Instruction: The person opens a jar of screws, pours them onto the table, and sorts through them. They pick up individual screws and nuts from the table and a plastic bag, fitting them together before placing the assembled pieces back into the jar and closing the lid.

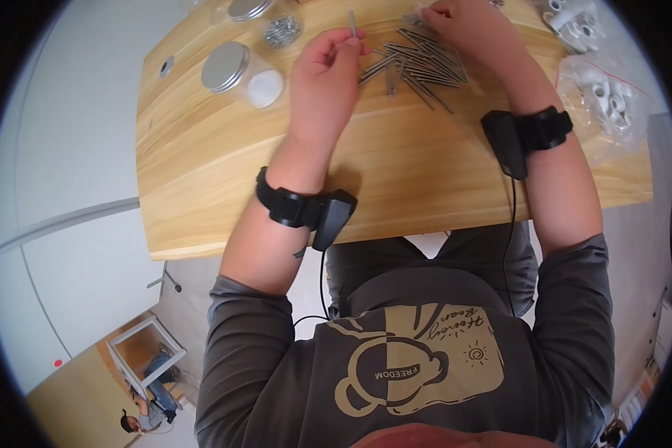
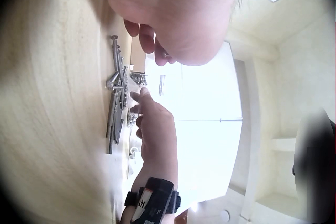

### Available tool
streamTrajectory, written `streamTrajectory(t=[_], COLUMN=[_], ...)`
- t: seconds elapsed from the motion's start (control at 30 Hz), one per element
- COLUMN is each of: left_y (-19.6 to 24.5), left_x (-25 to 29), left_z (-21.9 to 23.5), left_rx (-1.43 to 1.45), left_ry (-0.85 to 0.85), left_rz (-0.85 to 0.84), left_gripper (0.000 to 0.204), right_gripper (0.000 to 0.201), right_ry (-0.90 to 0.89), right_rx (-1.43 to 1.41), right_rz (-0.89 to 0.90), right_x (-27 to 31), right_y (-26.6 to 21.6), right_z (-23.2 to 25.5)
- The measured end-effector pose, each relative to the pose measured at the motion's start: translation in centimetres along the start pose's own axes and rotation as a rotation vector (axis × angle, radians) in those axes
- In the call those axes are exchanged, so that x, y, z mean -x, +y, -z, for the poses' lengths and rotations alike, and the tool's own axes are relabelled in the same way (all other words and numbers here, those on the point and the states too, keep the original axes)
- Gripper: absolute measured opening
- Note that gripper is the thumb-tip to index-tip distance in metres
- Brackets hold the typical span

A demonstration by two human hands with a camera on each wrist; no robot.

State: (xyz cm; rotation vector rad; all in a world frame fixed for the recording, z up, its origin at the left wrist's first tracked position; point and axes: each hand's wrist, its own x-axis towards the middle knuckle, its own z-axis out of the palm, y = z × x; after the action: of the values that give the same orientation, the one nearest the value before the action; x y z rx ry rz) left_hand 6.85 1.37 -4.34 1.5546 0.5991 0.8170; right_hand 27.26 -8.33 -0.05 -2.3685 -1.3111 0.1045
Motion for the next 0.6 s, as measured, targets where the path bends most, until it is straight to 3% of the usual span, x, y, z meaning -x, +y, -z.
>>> streamTrajectory(t=[0.13,0.43,0.6], left_y=[-0.4,0.8,1.0], left_x=[-0.2,0.4,0.5], left_z=[0.0,-0.2,-0.2], left_rx=[0.067,0.047,0.029], left_ry=[-0.003,-0.014,-0.016], left_rz=[-0.090,-0.013,-0.017], left_gripper=[0.012,0.020,0.024], right_gripper=[0.026,0.025,0.025], right_ry=[0.092,0.009,0.072], right_rx=[-0.103,-0.036,0.025], right_rz=[0.146,0.079,0.125], right_x=[0.2,-0.1,-0.9], right_y=[0.7,0.7,1.9], right_z=[-0.8,-0.3,-2.3])
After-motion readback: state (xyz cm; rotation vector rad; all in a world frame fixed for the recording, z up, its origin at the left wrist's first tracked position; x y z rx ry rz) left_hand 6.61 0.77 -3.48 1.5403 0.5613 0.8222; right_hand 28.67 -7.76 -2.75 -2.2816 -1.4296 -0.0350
